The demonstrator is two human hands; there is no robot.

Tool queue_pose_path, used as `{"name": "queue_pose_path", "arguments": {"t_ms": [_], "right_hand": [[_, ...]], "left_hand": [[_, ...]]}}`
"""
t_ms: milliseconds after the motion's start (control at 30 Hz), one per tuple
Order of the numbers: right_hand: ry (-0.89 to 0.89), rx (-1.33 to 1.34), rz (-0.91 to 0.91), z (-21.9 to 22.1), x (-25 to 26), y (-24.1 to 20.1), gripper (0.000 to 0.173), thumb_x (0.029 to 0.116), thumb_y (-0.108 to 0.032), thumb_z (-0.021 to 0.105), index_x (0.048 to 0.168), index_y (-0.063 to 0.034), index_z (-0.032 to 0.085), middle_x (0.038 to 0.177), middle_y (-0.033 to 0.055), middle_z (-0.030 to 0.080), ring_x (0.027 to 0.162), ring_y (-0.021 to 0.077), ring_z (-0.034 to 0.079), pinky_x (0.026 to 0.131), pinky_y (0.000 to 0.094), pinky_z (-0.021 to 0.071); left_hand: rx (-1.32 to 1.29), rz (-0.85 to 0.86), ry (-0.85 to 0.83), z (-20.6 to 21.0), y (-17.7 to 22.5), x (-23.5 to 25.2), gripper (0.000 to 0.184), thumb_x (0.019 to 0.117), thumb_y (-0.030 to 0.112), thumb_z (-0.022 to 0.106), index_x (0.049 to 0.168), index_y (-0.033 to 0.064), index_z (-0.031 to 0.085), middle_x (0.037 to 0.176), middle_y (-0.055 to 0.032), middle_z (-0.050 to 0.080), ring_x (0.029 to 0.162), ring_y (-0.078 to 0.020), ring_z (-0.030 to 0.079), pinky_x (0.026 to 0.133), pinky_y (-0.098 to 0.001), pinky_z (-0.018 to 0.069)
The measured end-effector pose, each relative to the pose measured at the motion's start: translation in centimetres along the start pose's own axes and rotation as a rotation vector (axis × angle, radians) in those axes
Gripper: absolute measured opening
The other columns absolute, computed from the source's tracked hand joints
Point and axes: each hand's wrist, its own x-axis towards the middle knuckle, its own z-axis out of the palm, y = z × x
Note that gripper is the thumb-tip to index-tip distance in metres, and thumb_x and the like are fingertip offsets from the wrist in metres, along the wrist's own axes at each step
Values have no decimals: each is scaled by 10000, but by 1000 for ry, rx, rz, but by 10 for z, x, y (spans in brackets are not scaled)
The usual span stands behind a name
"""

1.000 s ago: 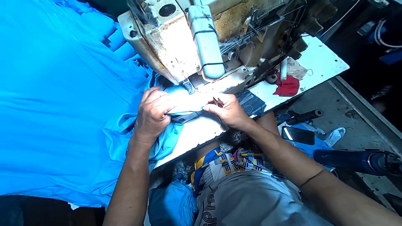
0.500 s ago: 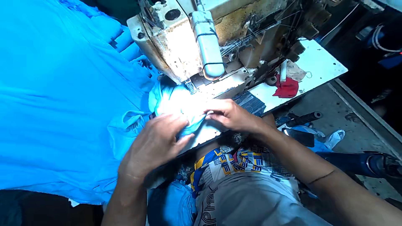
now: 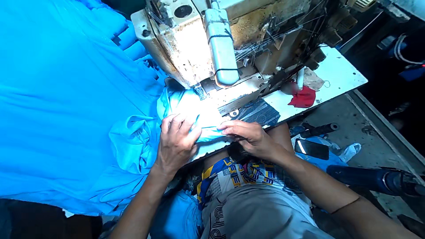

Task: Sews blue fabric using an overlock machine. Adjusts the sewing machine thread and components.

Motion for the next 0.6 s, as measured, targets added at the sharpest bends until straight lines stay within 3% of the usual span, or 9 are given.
{"name": "queue_pose_path", "arguments": {"t_ms": [100,367,533,600], "right_hand": [[33,94,56,5,-7,3,149,1018,-41,608,1075,-19,744,1202,71,714,1072,136,700,901,311,617],[105,264,203,4,-3,-1,101,996,-24,635,1012,-3,732,1095,72,736,1021,147,710,884,318,618],[148,249,235,8,14,4,82,972,-11,654,981,-13,736,1063,64,732,962,130,703,830,305,612],[163,246,231,10,23,8,74,971,-15,657,978,-12,731,1055,69,728,922,127,700,797,300,611]], "left_hand": [[-75,106,-61,-8,-3,7,159,931,183,602,847,78,686,1269,-99,703,1255,-321,601,1071,-557,400],[-65,160,-103,-21,-15,24,178,884,220,610,877,56,678,1169,-122,724,1170,-338,635,1039,-570,410],[-115,178,-108,-20,-34,37,191,868,218,618,838,35,667,937,-135,698,1010,-354,649,964,-561,443],[-134,173,-102,-18,-43,41,221,828,254,644,832,38,692,891,-123,702,1009,-349,660,1001,-558,447]]}}
